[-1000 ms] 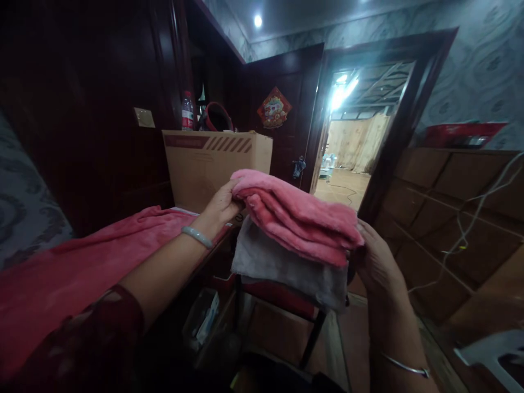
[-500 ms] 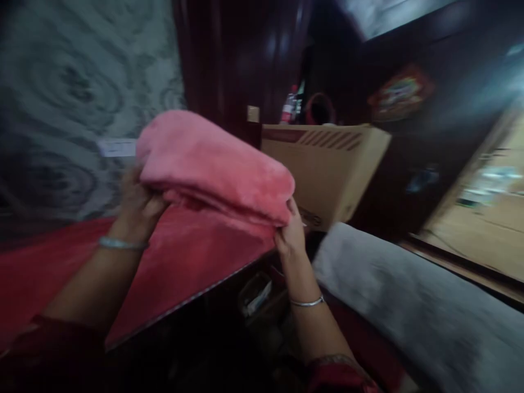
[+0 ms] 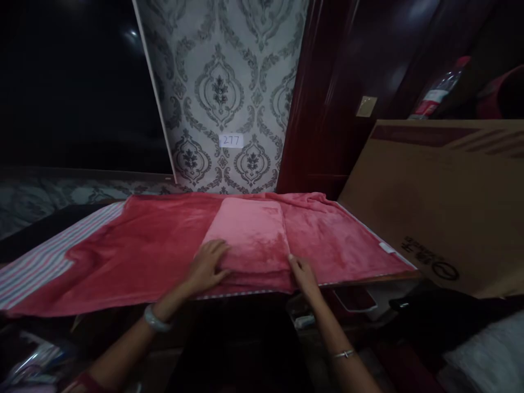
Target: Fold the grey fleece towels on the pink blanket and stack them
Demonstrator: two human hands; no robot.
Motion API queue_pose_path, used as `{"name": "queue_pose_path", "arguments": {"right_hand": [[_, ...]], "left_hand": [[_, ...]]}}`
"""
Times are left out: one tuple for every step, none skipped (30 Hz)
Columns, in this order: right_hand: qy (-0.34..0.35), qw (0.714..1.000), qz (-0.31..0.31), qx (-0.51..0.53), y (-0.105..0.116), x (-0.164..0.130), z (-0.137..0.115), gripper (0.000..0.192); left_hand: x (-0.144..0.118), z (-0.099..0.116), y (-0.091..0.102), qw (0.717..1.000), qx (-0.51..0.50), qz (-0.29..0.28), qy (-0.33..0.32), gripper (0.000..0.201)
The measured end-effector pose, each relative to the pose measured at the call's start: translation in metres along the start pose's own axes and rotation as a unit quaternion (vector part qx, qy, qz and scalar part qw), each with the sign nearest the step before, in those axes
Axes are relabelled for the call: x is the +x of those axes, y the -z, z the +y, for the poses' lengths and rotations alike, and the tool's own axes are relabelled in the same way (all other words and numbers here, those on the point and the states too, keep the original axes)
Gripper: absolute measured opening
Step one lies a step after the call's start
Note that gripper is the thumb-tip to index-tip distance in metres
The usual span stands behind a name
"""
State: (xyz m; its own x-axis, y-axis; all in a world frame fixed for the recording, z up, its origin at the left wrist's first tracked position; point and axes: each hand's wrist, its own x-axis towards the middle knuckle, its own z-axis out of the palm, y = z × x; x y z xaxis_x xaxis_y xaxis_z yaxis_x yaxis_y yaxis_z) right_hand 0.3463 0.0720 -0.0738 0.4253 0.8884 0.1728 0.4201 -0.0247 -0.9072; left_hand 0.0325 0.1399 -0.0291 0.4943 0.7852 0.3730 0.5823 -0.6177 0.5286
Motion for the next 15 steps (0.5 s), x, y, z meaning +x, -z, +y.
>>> {"name": "queue_pose_path", "arguments": {"right_hand": [[0.005,0.999,-0.01,-0.03,-0.001,0.002,-0.008,0.045],[0.005,0.998,-0.022,-0.051,-0.002,0.005,-0.015,0.04],[0.002,0.998,-0.033,-0.062,-0.004,0.008,-0.022,0.034],[0.001,0.997,-0.041,-0.063,-0.006,0.013,-0.029,0.03],[0.006,0.997,-0.046,-0.057,-0.009,0.019,-0.037,0.027],[0.016,0.998,-0.048,-0.045,-0.014,0.026,-0.048,0.026],[0.028,0.998,-0.048,-0.036,-0.022,0.034,-0.063,0.026],[0.048,0.997,-0.047,-0.026,-0.034,0.042,-0.081,0.026],[0.071,0.996,-0.042,-0.018,-0.049,0.049,-0.103,0.026],[0.098,0.994,-0.04,-0.007,-0.067,0.055,-0.127,0.024],[0.149,0.987,-0.053,0.007,-0.089,0.057,-0.154,0.022],[0.192,0.979,-0.063,0.023,-0.113,0.057,-0.182,0.021],[0.233,0.968,-0.086,0.031,-0.137,0.053,-0.208,0.024],[0.279,0.953,-0.112,0.038,-0.16,0.047,-0.231,0.028],[0.322,0.933,-0.154,0.048,-0.18,0.038,-0.25,0.029]], "left_hand": [[0.002,0.006,-0.008,0.999,-0.004,-0.033,-0.015,0.062],[0.002,0.01,-0.016,0.998,-0.007,-0.061,-0.019,0.068],[0.001,0.013,-0.023,0.997,-0.005,-0.08,-0.016,0.071],[0.001,0.013,-0.029,0.996,-0.005,-0.089,-0.01,0.074],[0.0,0.013,-0.033,0.996,-0.009,-0.088,-0.003,0.076],[0.001,0.012,-0.036,0.997,-0.018,-0.079,0.003,0.079],[0.002,0.011,-0.039,0.997,-0.032,-0.063,0.009,0.083],[0.004,0.01,-0.04,0.998,-0.052,-0.037,0.014,0.086],[0.008,0.008,-0.039,0.997,-0.077,0.001,0.016,0.088],[0.011,0.005,-0.037,0.993,-0.106,0.049,0.021,0.086],[0.015,0.001,-0.032,0.984,-0.138,0.107,0.033,0.08],[0.017,-0.004,-0.026,0.969,-0.173,0.169,0.053,0.069],[0.018,-0.011,-0.017,0.948,-0.206,0.229,0.078,0.055],[0.017,-0.02,-0.005,0.925,-0.233,0.28,0.105,0.043],[0.013,-0.03,0.008,0.9,-0.257,0.328,0.129,0.035]]}}
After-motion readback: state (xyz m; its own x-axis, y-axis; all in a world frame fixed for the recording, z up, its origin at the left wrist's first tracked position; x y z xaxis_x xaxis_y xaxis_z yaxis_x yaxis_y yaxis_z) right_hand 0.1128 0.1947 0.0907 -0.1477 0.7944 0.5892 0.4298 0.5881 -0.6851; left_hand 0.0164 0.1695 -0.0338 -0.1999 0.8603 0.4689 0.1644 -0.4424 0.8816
